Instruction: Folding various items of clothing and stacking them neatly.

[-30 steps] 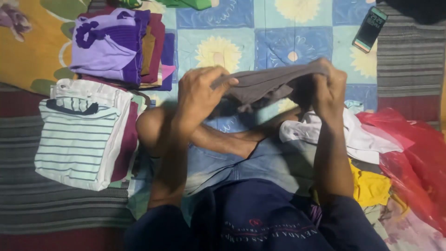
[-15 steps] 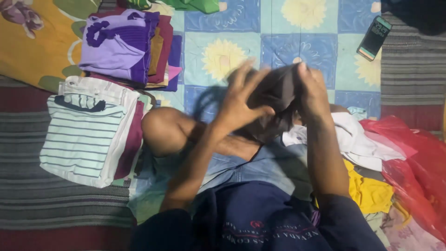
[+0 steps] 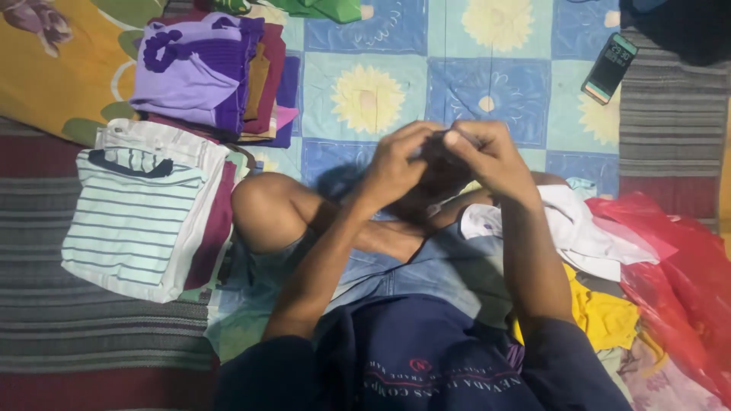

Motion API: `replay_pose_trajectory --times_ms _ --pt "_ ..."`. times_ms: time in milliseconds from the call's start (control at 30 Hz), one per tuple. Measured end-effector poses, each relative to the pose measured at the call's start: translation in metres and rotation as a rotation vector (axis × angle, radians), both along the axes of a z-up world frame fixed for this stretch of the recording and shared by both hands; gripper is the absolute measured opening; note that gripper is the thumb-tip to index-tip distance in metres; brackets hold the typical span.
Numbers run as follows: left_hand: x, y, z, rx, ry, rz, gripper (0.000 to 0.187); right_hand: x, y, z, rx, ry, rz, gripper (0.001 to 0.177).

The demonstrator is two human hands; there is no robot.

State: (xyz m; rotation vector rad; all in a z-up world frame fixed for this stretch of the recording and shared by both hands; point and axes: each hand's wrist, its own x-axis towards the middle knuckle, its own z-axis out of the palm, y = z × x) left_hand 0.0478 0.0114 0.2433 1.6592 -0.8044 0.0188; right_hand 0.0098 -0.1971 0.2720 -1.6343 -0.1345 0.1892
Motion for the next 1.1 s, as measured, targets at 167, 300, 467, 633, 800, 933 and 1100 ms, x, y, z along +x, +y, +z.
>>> replay_pose_trajectory --times_ms 167,300,467,633,800,933,1100 --pt "0.003 0.020 0.012 0.077 0.333 0.223 0.012 0.014 0.008 0.012 -0.415 -0.281 -0.157 0.016" --pt "0.013 0.036 0.011 -0.453 0.320 0.326 0.014 0.033 0.006 -0.015 -0.756 -0.589 -0.386 0.018" --pt "0.027 0.100 0.058 -1.123 0.456 0.358 0.037 0.039 -0.039 -0.022 -0.617 -0.800 -0.718 0.020" --pt "0.020 0.115 0.087 -1.009 0.445 0.537 0.041 0.029 -0.076 -0.052 0.040 -0.373 -0.657 0.013" --pt "0.017 0.114 0.051 -0.734 0.604 0.324 0.021 0.007 -0.074 -0.096 -1.186 0.393 0.248 0.061" --pt "0.005 0.080 0.034 -0.469 0.712 0.149 0.020 -0.010 -0.001 -0.050 -0.903 -0.258 0.013 0.086" --pt "-0.021 0.050 0.034 -0.134 0.598 -0.264 0.019 0.021 0.077 0.005 -0.362 -0.836 -0.082 0.080"
